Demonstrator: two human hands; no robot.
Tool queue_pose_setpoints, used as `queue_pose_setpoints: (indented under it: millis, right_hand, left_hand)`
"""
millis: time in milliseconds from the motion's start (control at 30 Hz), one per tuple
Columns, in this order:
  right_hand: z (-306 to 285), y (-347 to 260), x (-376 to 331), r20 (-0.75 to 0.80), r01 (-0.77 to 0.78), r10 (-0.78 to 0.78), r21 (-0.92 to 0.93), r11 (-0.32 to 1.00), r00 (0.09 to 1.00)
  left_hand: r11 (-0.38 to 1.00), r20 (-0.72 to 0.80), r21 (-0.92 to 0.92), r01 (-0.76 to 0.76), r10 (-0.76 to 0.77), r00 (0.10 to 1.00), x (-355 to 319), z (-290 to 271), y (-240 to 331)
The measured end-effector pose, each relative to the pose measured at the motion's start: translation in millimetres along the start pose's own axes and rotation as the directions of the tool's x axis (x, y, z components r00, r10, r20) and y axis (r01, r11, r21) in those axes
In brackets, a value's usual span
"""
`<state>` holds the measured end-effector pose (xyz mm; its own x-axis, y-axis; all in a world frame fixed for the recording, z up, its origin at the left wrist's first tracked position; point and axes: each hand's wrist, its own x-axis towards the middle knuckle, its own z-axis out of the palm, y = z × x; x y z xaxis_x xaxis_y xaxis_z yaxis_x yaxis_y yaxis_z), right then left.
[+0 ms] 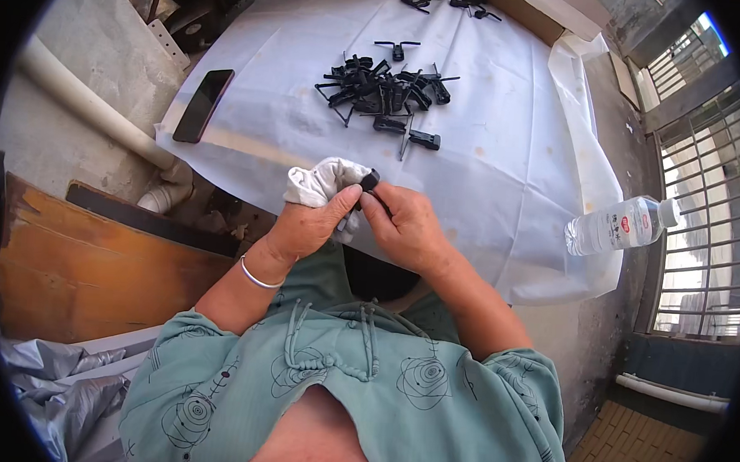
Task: Wiping and cleaning small black plastic components using a white cloth.
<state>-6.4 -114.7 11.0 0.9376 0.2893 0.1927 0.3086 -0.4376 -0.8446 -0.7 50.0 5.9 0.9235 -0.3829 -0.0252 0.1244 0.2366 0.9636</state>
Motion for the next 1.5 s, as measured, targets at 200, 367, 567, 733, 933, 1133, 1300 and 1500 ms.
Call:
queue_pose_setpoints:
  millis: [200, 367, 567, 733, 933, 1133, 1300, 1500]
  right_hand:
    - [-11.5, -12.2, -16.5, -0.092, 0.301, -0.318, -0.159, 0.94, 0.944]
    - [-2.1, -6.7, -4.9, -0.413, 0.302, -0.383, -0.248, 0.92, 0.827]
    - [-20.1, -7.4, -2.8, -0.122, -0.014, 0.038, 0.196, 0.98, 0.992]
    - [-20.3, -6.3, -8.1, 0.033, 0.03, -0.031, 0.037, 0.999, 0.999]
    - [6.7, 7.9, -14.5, -0.122, -0.031, 0.074, 0.325, 0.945, 0.99]
    - [15.7, 7.5, -17.3, -0.014, -0.198, 0.25, 0.567, 0.8, 0.968]
    - [-12.2, 7.9, -15.2, -0.094, -0.023, 0.033, 0.104, 0.994, 0.995]
    - [-22.5, 17.8, -16.7, -0.11, 0.21, -0.213, -0.032, 0.977, 0.971]
  left_hand:
    - [0.998, -0.045, 0.0, -0.058, 0.058, 0.997, 7.9, 11.9, 3.2]
    - [0.987, 0.029, -0.055, -0.153, 0.155, 0.988, 6.5, 21.1, -3.5]
    - [0.999, 0.023, -0.04, -0.022, 0.023, 0.999, -1.7, 21.8, 9.6]
    - [0.982, -0.063, 0.186, -0.028, 0.04, 0.997, -4.9, 29.0, 13.2]
    - [0.589, 0.112, 0.669, -0.454, 0.524, 0.844, -0.6, 24.5, -5.2]
    - [0.56, 0.102, 0.713, -0.422, 0.513, 0.853, -1.2, 22.4, -14.2]
    - [0.811, 0.005, 0.455, -0.368, 0.411, 0.912, 6.2, 13.2, -8.3]
    - [0.995, -0.072, 0.095, -0.005, 0.012, 0.997, 0.4, 21.3, 10.4]
